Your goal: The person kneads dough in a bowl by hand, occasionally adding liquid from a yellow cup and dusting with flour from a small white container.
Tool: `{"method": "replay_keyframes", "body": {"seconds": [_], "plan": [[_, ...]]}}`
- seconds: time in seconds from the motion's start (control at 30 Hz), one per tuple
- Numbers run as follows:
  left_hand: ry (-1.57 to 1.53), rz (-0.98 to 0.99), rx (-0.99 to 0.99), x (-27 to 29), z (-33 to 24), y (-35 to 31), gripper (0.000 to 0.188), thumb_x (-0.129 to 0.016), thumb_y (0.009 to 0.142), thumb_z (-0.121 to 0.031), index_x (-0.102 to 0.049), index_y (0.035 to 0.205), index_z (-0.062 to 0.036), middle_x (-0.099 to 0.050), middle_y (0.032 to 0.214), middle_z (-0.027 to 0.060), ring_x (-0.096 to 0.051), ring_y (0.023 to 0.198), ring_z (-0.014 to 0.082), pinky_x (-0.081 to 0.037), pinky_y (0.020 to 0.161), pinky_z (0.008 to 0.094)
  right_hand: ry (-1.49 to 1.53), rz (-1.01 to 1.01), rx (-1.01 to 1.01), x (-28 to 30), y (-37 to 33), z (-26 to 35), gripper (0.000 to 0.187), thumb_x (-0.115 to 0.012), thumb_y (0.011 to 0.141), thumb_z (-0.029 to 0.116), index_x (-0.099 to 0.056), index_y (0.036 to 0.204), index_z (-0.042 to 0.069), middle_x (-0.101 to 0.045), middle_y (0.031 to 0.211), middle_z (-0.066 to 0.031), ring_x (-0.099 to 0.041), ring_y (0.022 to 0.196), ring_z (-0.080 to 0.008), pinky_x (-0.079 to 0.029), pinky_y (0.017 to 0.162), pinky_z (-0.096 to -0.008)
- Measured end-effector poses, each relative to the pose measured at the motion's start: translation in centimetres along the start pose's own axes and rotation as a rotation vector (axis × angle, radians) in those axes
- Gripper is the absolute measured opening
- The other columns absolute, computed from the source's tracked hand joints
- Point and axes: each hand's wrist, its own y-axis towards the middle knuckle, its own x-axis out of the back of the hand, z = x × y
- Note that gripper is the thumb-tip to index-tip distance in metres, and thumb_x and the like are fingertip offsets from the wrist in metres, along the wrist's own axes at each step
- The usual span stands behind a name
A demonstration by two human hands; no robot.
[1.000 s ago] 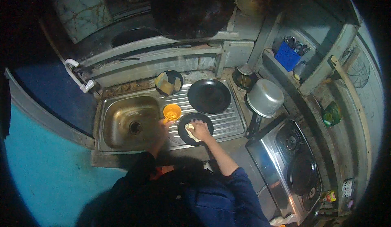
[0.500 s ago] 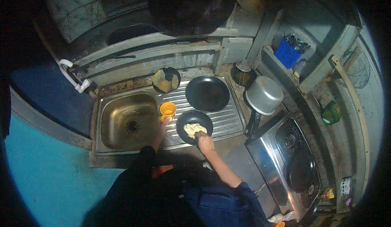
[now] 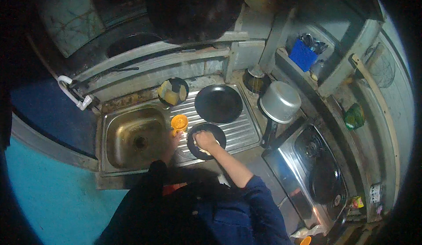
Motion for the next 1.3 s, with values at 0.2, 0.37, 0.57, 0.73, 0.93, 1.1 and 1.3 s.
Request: {"method": "replay_keyframes", "body": {"seconds": [0.2,0.37,0.57,0.73,0.93,1.1,1.3], "plan": [[0.063,-0.160,-0.096,0.2,-0.9,-2.3,0.033,-0.065,0.074,-0.030,-0.051,0.075,-0.0003,-0.054,0.065,0.0108,-0.052,0.059,0.0238,-0.041,0.055,0.0334,0.026,-0.236,-0.015,0.8,-4.1,0.4,0.018,-0.054,0.072,0.012,-0.060,0.088,0.007,-0.060,0.090,-0.0097,-0.058,0.087,-0.0247,-0.050,0.069,-0.0340],[0.171,-0.377,0.002,-2.7,-3.4,-6.2,0.035,-0.068,0.073,-0.025,-0.050,0.086,0.0013,-0.057,0.076,0.0116,-0.056,0.066,0.0207,-0.044,0.061,0.0324,0.076,-0.516,-0.094,0.2,-7.6,0.8,0.014,-0.056,0.072,0.010,-0.060,0.083,0.004,-0.059,0.087,-0.0111,-0.058,0.082,-0.0272,-0.049,0.066,-0.0355],[-0.191,0.147,0.424,-6.0,-0.9,-7.9,0.056,-0.066,0.071,-0.014,-0.038,0.118,-0.0011,-0.051,0.103,0.0161,-0.058,0.079,0.0226,-0.054,0.049,0.0309,0.020,-0.307,-0.288,-3.2,-7.7,1.1,0.012,-0.051,0.072,0.006,-0.061,0.074,-0.001,-0.060,0.079,-0.0166,-0.061,0.069,-0.0287,-0.051,0.062,-0.0362],[-0.084,0.217,0.381,-6.0,-4.0,-7.5,0.063,-0.064,0.070,-0.008,-0.031,0.124,-0.0035,-0.046,0.109,0.0200,-0.058,0.082,0.0281,-0.055,0.055,0.0339,0.038,0.106,-0.400,-1.1,-5.7,1.8,0.017,-0.052,0.071,0.007,-0.062,0.082,-0.002,-0.060,0.085,-0.0208,-0.060,0.084,-0.0276,-0.050,0.070,-0.0358],[0.004,0.248,0.268,-6.5,-1.1,-6.7,0.060,-0.055,0.074,-0.002,-0.022,0.124,-0.0025,-0.051,0.100,0.0237,-0.062,0.067,0.0330,-0.055,0.050,0.0367,0.043,0.419,-0.311,-1.6,-1.2,0.8,0.039,-0.052,0.076,0.020,-0.056,0.106,-0.003,-0.052,0.112,-0.0234,-0.051,0.104,-0.0310,-0.040,0.088,-0.0379],[-0.260,0.370,0.481,-4.8,-3.4,-6.7,0.066,-0.051,0.077,0.001,-0.009,0.127,-0.0081,-0.048,0.101,0.0246,-0.062,0.064,0.0340,-0.056,0.050,0.0375,0.433,0.255,-0.470,0.9,1.2,-8.2,0.051,-0.064,0.067,0.044,-0.061,0.103,0.008,-0.062,0.099,-0.0130,-0.060,0.086,-0.0284,-0.048,0.071,-0.0337],[-0.296,0.458,0.668,-5.6,-2.5,-7.9,0.074,-0.049,0.082,-0.010,0.006,0.132,-0.0192,-0.052,0.100,0.0247,-0.063,0.065,0.0313,-0.055,0.052,0.0397,0.090,0.358,-0.473,-3.1,-1.6,-4.8,0.099,-0.053,0.056,0.074,-0.048,0.114,-0.006,-0.047,0.118,-0.0241,-0.046,0.111,-0.0304,-0.036,0.093,-0.0359]]}}
